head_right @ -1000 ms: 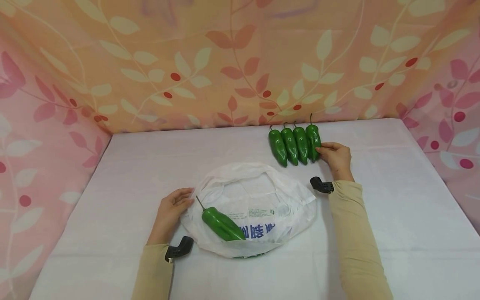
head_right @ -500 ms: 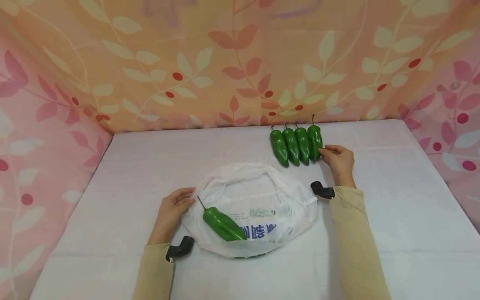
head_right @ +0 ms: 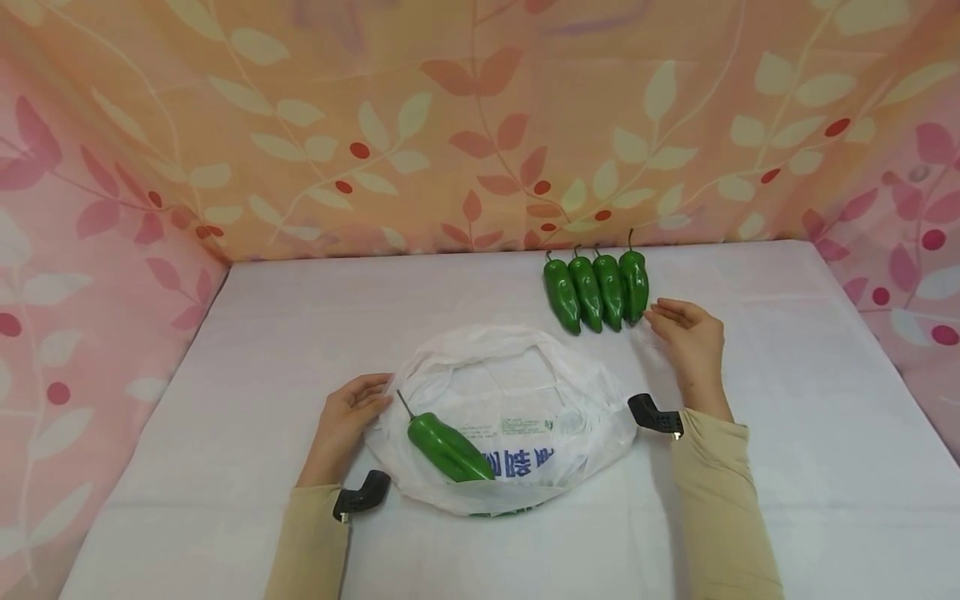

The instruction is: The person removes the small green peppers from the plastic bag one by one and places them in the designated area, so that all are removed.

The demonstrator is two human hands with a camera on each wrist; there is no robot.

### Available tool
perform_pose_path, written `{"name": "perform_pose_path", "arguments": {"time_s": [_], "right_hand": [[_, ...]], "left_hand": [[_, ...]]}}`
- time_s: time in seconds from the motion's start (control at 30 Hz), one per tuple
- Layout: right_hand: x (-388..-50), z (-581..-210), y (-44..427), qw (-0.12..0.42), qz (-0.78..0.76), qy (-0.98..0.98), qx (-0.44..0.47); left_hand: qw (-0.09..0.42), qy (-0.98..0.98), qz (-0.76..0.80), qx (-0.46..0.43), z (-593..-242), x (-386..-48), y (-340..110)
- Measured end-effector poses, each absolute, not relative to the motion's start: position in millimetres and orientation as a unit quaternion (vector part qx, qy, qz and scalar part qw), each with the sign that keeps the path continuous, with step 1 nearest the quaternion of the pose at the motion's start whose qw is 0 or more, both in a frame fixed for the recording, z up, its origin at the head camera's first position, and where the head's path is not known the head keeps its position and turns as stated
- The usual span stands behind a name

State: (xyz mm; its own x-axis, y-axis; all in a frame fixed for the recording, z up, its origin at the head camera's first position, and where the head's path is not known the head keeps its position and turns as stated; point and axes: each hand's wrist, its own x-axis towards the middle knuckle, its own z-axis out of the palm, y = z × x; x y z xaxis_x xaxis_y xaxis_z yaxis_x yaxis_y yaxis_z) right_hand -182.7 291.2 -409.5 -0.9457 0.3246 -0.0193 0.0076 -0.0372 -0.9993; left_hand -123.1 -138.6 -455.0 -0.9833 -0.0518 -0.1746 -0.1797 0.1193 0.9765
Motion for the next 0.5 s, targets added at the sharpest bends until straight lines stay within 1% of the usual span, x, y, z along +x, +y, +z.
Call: {"name": "perform_pose_path", "arguments": {"time_s": [0.2,0.5], "right_hand": [[-171,-393,280,0.113,0.76,-0.636,-0.069],[-152,-392,260,0.079,0.765,-0.639,-0.01]], "left_hand": [[0.047,0.747,0.658,-0.081,-455,-124,-139],[0.047,0.747,0.658,-0.08,-455,-123,-138]]}}
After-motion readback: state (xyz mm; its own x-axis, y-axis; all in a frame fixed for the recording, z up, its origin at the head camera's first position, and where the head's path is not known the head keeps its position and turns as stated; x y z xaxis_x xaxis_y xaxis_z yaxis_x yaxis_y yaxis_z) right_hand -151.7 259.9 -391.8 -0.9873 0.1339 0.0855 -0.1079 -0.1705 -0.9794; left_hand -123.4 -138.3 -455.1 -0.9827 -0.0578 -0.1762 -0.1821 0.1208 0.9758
